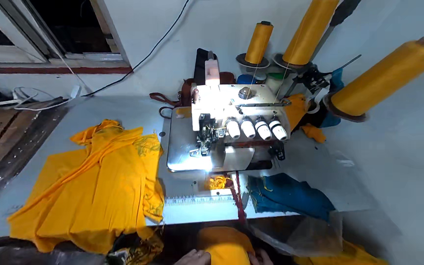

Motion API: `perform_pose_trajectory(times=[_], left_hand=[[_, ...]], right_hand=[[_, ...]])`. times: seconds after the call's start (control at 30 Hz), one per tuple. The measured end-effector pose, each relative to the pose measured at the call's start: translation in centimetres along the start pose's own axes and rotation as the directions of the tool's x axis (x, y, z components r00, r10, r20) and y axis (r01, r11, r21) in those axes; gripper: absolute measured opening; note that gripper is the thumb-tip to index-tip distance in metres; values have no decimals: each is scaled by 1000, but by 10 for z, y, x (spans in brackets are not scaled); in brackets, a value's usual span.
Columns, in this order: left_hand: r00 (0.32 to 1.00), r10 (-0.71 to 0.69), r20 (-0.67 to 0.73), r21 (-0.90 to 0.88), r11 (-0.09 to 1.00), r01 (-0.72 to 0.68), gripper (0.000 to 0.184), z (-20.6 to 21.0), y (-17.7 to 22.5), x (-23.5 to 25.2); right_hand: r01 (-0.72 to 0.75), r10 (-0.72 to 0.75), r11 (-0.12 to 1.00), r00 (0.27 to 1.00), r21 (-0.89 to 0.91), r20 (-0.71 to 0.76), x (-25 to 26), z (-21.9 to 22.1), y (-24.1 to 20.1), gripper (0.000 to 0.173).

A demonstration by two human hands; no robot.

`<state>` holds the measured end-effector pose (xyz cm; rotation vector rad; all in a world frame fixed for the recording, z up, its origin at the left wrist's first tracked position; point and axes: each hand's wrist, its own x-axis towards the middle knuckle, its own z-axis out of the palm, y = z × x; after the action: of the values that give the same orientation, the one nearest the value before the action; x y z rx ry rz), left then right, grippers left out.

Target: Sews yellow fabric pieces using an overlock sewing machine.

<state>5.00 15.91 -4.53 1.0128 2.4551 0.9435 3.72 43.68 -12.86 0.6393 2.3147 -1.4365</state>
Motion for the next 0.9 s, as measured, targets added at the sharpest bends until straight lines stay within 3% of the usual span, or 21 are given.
perform_pose_trajectory(times=[0.03, 0.1, 0.13, 0.2, 0.27, 0.33, 0.7, 0.9], left_hand=[[998, -2, 65, -99, 995, 8, 20, 18, -10, 4], [997, -5, 77, -248, 969, 24, 22, 37, -23, 8], [997, -8, 73, -287, 957, 29, 20, 39, -26, 9], [998, 5, 68, -325, 945, 17, 16, 41, -27, 12], [997, 25, 77, -358, 934, 5, 17, 41, -32, 18], [994, 38, 98, -401, 916, 4, 21, 40, -39, 23], [995, 13, 97, -576, 816, 45, 15, 41, -48, 19], [976, -27, 215, -389, 915, 111, 12, 39, -32, 25]], right_hand=[[120, -124, 990, 991, -79, -47, -8, -4, 2, 37], [415, -421, 903, 907, -108, -34, -29, -10, -6, 25], [540, -539, 841, 842, -43, 32, -40, -13, -10, 22], [646, -641, 760, 730, 68, 236, -58, -15, -21, 19], [684, -626, 729, 667, -1, 404, -67, -14, -29, 17], [719, -601, 686, 649, -116, 466, -66, -11, -28, 15], [655, -513, 750, 665, -92, 543, -55, -12, -34, 16], [644, -494, 757, 675, -110, 548, -57, -12, -37, 15]])
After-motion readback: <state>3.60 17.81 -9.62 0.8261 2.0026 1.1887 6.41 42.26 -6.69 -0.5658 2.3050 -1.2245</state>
